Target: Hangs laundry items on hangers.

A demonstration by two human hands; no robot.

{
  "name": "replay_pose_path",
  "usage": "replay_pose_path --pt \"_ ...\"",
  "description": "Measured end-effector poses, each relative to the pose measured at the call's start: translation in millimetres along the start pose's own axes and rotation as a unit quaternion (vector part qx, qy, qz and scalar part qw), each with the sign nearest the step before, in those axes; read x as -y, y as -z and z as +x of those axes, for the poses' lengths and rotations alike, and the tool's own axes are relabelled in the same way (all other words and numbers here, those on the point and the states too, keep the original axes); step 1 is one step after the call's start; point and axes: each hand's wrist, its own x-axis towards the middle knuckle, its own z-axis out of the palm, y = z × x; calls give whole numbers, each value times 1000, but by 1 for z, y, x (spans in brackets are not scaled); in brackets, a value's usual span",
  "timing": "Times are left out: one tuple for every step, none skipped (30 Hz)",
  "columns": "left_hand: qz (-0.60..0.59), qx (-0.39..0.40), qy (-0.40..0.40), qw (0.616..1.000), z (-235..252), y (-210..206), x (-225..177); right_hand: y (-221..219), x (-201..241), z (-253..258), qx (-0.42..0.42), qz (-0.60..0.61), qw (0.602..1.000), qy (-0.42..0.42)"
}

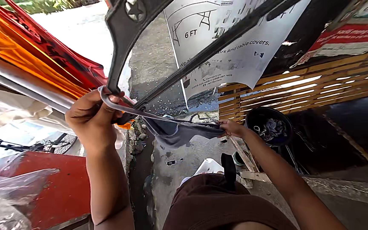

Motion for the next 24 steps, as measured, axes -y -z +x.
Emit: replay_pose_path --pt "3 -8 4 1000 -2 4 1 3 2 -2 -34 10 999 14" --pt "4 -13 9 1000 -4 7 3 7 3 -3 -71 17 997 36" --pt "4 -14 12 1000 -7 9 6 11 2 -3 -102 23 992 64" --pt "3 -15 13 1000 -9 11 10 14 2 -5 -124 26 987 96" --pt "4 -13 11 1000 -11 12 13 15 4 -8 -150 29 980 126" --pt "9 -9 8 1000 -13 14 16 14 8 -11 -175 30 972 154" --pt "14 -8 6 1000 -15 15 18 13 12 -15 -197 25 963 179" --pt "19 -8 6 1000 -17 16 20 13 16 -18 -219 17 954 204" --pt "21 -9 9 1000 -19 16 21 14 18 -21 -236 9 941 244" --pt "21 -10 13 1000 -21 16 23 18 19 -23 -237 14 926 292" --pt "17 -13 18 1000 -23 15 25 21 20 -24 -240 41 911 333" --pt "13 -13 22 1000 -25 15 27 24 23 -26 -235 82 896 367" --pt "10 -14 25 1000 -27 15 29 25 28 -31 -215 117 885 395" --pt "10 -14 26 1000 -29 16 32 27 33 -37 -193 146 874 421" --pt "8 -14 24 1000 -31 17 35 29 38 -44 -174 154 864 446" --pt "8 -13 23 1000 -33 19 38 31 43 -51 -169 136 851 477" --pt "7 -8 21 1000 -35 22 41 33 50 -60 -178 95 833 515" --pt "9 -1 16 1000 -37 26 43 36 57 -67 -194 44 806 558" --pt "11 4 12 1000 -39 29 46 37 66 -74 -212 3 774 597" --pt "12 9 8 1000 -42 33 48 38 75 -82 -226 -26 744 628" --pt "13 17 6 1000 -44 36 49 38 85 -91 -234 -46 721 650" --pt "12 26 4 1000 -46 40 49 40 94 -98 -230 -65 703 670" --pt "13 37 1 999 -48 42 49 42 104 -106 -218 -89 689 685" --pt "13 46 -1 999 -49 43 49 42 114 -115 -202 -116 680 695"
